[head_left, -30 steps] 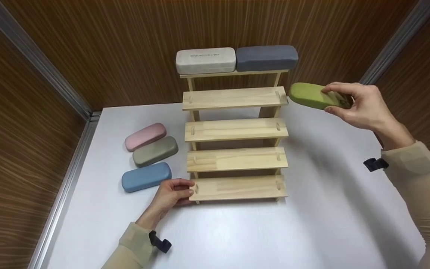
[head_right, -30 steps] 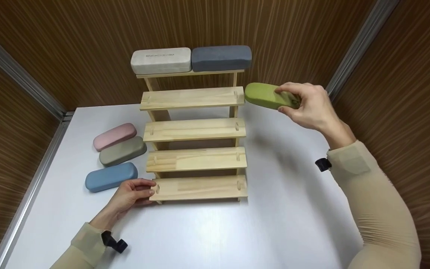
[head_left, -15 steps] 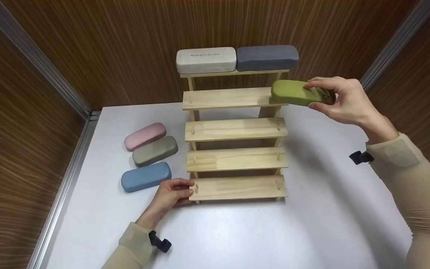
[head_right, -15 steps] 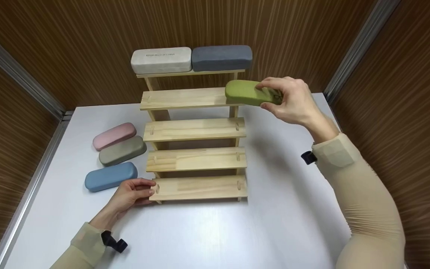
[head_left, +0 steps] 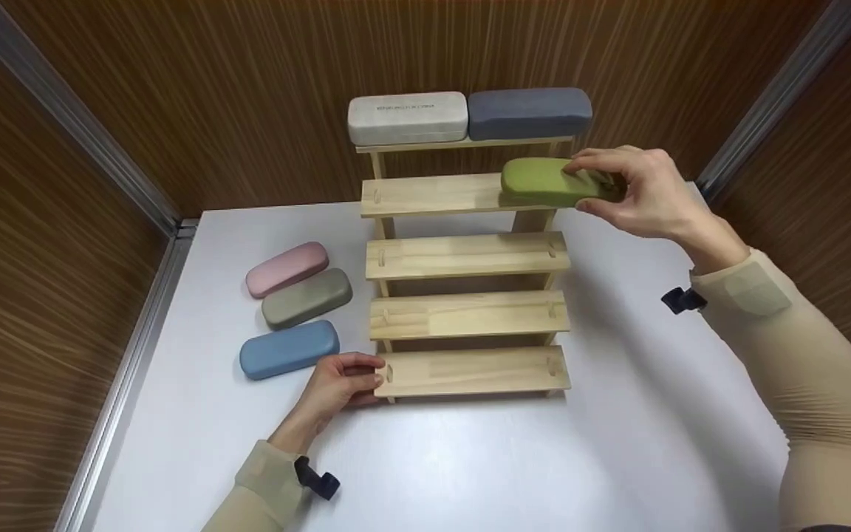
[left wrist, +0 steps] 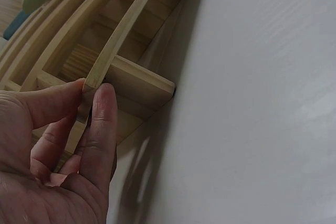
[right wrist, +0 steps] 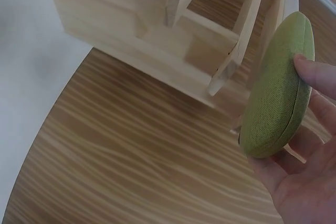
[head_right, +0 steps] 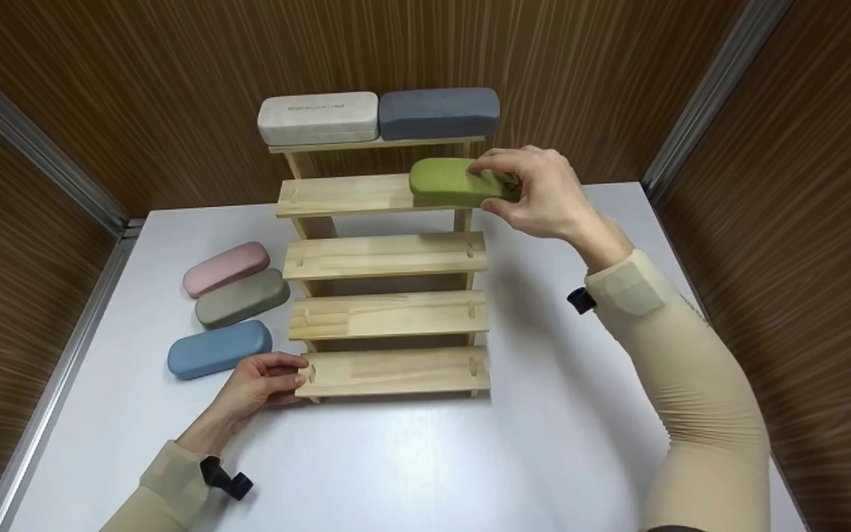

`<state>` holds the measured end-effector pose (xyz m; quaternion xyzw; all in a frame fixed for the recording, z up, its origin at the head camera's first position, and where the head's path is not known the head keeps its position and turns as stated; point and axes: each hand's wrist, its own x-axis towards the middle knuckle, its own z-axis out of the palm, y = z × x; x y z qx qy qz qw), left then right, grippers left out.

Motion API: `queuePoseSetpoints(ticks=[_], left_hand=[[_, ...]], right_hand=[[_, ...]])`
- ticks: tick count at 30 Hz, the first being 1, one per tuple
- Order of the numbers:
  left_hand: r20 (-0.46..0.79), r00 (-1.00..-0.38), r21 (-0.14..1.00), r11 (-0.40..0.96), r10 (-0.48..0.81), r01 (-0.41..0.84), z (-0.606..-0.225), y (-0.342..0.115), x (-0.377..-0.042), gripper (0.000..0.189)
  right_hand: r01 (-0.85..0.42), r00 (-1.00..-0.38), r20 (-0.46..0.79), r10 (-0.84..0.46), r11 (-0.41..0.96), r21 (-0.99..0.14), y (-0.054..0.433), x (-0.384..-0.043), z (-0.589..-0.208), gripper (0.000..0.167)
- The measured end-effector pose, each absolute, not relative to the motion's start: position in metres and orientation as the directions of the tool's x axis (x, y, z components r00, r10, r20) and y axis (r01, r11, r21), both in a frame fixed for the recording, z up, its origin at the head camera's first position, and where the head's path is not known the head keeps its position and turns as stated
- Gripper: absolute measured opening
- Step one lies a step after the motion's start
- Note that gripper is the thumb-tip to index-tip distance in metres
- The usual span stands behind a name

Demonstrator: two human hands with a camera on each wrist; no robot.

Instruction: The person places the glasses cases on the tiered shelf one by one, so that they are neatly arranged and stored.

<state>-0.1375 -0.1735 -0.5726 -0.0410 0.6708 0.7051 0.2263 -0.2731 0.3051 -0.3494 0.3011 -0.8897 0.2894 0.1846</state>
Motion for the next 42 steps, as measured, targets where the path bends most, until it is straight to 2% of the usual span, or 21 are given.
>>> queuePoseSetpoints(ticks=[22,42], left_hand=[[-0.365,-0.893,0.926,0.002,0.262,-0.378,-0.573,-0.173,-0.138,0.032],[-0.372,-0.895,0.922,-0.010,0.247,-0.386,-0.574,-0.173,-0.139,0.031]], right_hand=[[-0.655,-0.745,0.463,-0.480,0.657,-0.373,0.273,-0.294,-0.357,0.044],[-0.662,-0.744,0.444,-0.499,0.643,-0.385,0.265,-0.304,-0.365,0.043]])
